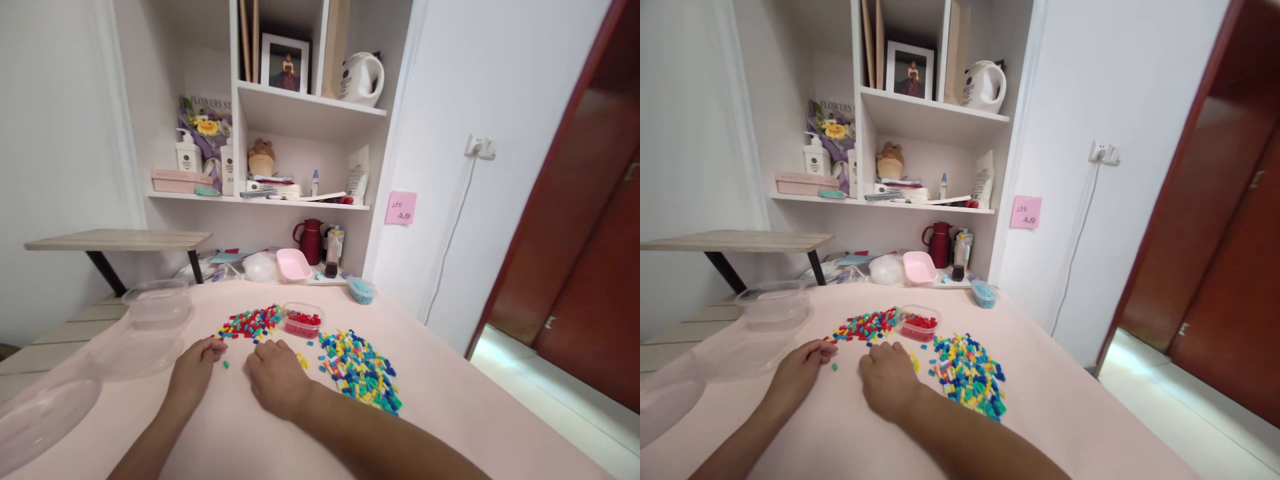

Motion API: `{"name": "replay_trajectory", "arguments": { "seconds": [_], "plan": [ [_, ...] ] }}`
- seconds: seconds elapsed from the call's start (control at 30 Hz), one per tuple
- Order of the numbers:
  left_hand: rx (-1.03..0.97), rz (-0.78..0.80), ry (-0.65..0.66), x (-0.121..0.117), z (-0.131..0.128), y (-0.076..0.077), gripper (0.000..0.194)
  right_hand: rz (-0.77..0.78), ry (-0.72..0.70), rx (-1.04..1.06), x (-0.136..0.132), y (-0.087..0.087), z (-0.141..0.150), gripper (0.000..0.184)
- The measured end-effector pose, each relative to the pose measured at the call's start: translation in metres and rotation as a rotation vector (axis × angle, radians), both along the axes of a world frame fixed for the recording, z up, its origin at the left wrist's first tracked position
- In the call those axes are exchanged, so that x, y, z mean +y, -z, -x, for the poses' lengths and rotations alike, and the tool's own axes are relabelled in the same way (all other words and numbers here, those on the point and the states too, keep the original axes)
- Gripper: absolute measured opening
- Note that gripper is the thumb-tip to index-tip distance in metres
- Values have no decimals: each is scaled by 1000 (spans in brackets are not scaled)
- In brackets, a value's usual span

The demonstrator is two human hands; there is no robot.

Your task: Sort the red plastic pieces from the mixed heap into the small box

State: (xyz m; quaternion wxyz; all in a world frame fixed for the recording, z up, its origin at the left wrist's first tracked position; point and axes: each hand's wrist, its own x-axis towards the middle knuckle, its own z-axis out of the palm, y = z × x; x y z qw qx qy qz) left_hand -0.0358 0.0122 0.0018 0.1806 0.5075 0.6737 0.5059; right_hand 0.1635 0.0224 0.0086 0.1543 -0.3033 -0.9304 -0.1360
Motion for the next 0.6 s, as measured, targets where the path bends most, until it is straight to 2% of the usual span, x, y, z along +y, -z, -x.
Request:
{"name": "replay_trajectory", "arguments": {
  "seconds": [0.2,0.33,0.43,0.6],
  "plan": [
    [3,-18,-16,-5,-3,1,27,-3,165,-54,8,-4,-63,16],
    [52,-40,-19,-5,-3,5,24,7,200,-92,9,-9,-98,20],
    [115,-50,-27,-5,-2,7,24,32,215,-38,7,-13,-119,24],
    [242,-17,4,-6,-5,6,29,148,331,159,13,-20,-142,29]
  ]
}}
